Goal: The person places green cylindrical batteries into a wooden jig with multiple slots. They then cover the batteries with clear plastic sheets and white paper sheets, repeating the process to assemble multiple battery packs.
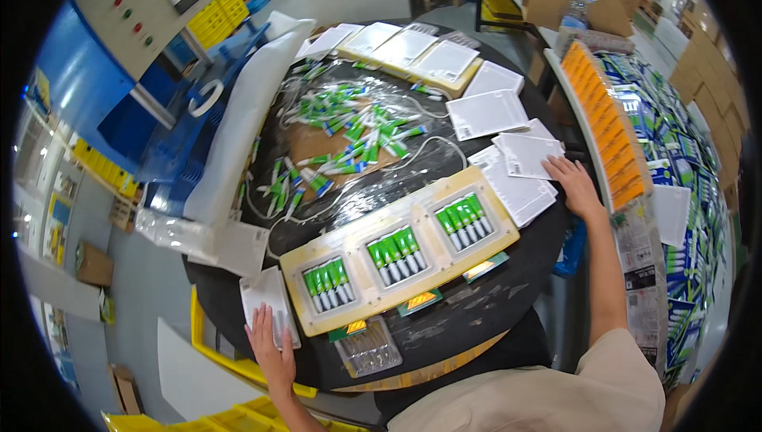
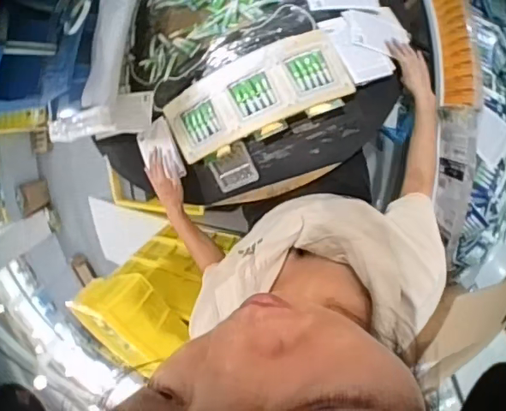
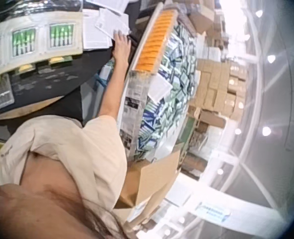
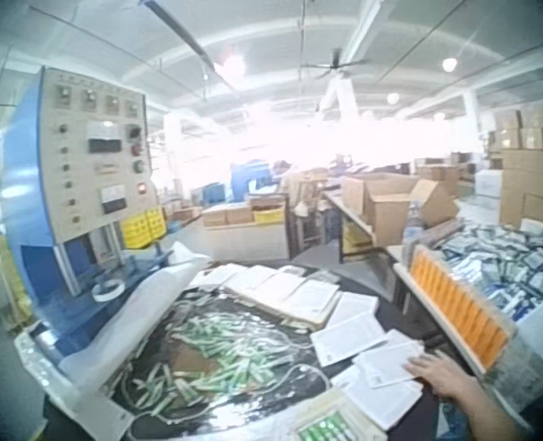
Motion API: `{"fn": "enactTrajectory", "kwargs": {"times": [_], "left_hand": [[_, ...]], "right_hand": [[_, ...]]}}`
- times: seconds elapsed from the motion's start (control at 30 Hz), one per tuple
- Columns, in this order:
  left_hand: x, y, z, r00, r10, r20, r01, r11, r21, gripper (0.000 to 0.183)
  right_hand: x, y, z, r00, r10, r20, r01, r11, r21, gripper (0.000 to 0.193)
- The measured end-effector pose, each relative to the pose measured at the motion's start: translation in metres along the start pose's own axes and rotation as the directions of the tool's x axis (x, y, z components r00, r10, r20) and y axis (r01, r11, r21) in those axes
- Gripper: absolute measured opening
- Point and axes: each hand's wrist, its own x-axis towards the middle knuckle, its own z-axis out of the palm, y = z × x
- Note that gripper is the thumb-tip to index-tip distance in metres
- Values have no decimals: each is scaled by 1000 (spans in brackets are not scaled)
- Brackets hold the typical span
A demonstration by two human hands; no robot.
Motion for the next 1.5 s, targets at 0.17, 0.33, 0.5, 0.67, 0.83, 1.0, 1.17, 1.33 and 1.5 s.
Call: {"fn": "enactTrajectory", "kwargs": {"times": [0.17, 0.33, 0.5, 0.67, 0.83, 1.0, 1.17, 1.33, 1.5], "left_hand": [[-35, -41, -3, 963, -231, 139, 209, 965, 159, 76], [-34, -45, -1, 989, -126, 80, 106, 971, 215, 62], [-12, 3, -22, 1000, -12, 25, 4, 955, 297, 47], [30, 105, 21, 922, 385, -42, -387, 920, -60, 40], [68, 149, 61, 788, 606, 112, -608, 794, -16, 38], [72, 143, 72, 754, 633, 174, -648, 761, 38, 41], [71, 138, 77, 734, 642, 221, -667, 743, 54, 47], [69, 133, 79, 717, 649, 254, -684, 724, 83, 53], [67, 132, 80, 730, 636, 249, -672, 733, 100, 55]], "right_hand": [[-3, -4, -7, 986, -28, -167, 37, 998, 47, 57], [-14, -49, -58, 771, 259, -581, 13, 907, 421, 22], [-13, -122, -105, 571, 448, -688, 83, 802, 592, 23], [-8, -175, -135, 486, -151, -861, 312, 950, 10, 24], [-19, -186, -128, 526, -268, -807, 317, 942, -106, 20], [6, -141, -87, 590, -215, -778, 203, 972, -115, 25], [34, -157, -49, 871, 29, -491, 77, 978, 195, 26], [10, -246, -51, 847, -192, -495, 408, 832, 375, 23], [7, -304, -46, 790, -497, -360, 590, 775, 224, 34]]}}
